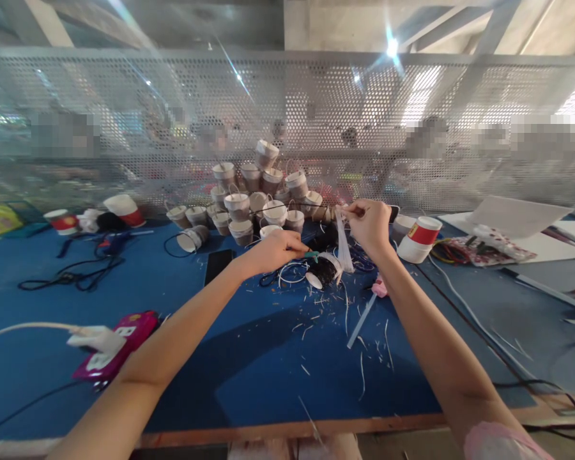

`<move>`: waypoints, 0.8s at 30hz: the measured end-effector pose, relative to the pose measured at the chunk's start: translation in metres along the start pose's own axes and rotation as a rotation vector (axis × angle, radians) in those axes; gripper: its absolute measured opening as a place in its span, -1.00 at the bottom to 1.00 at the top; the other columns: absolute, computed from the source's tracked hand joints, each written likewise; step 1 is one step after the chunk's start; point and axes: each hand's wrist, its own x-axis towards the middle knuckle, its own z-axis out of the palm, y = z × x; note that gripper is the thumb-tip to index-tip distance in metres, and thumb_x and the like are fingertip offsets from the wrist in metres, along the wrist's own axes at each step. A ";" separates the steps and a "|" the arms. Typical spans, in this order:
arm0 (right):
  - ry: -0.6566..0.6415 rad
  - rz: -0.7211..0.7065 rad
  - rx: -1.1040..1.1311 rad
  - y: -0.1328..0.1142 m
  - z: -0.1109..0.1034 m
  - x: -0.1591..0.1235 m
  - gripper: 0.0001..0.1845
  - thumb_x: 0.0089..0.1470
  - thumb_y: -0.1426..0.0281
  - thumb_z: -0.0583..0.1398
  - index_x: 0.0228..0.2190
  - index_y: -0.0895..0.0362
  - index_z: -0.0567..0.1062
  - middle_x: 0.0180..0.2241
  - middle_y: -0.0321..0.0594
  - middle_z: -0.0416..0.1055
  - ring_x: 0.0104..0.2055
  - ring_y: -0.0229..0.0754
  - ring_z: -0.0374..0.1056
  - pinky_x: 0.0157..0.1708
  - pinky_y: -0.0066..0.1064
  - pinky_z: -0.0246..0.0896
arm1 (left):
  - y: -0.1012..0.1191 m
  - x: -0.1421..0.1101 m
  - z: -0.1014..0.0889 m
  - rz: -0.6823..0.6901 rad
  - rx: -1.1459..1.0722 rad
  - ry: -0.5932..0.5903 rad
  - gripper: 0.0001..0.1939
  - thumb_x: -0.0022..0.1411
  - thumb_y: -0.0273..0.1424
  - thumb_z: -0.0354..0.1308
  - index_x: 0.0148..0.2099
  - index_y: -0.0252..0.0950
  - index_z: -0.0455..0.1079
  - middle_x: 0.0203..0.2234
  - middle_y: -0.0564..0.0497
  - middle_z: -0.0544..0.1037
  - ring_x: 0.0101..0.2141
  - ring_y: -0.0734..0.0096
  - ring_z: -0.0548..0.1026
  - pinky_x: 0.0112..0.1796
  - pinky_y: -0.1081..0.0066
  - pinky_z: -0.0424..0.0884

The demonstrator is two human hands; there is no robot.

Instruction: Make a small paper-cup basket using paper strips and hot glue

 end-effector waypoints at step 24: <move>-0.023 -0.216 -0.189 -0.019 -0.027 0.006 -0.74 -0.04 0.50 0.08 -0.69 0.10 0.38 -0.56 -0.21 0.41 -0.42 -0.15 0.33 -0.35 -0.34 0.17 | 0.026 -0.041 -0.071 -0.220 0.120 -0.005 -0.51 0.15 -0.26 0.19 0.15 -0.07 0.32 -0.11 -0.02 0.44 -0.42 0.49 0.45 -0.40 0.49 0.32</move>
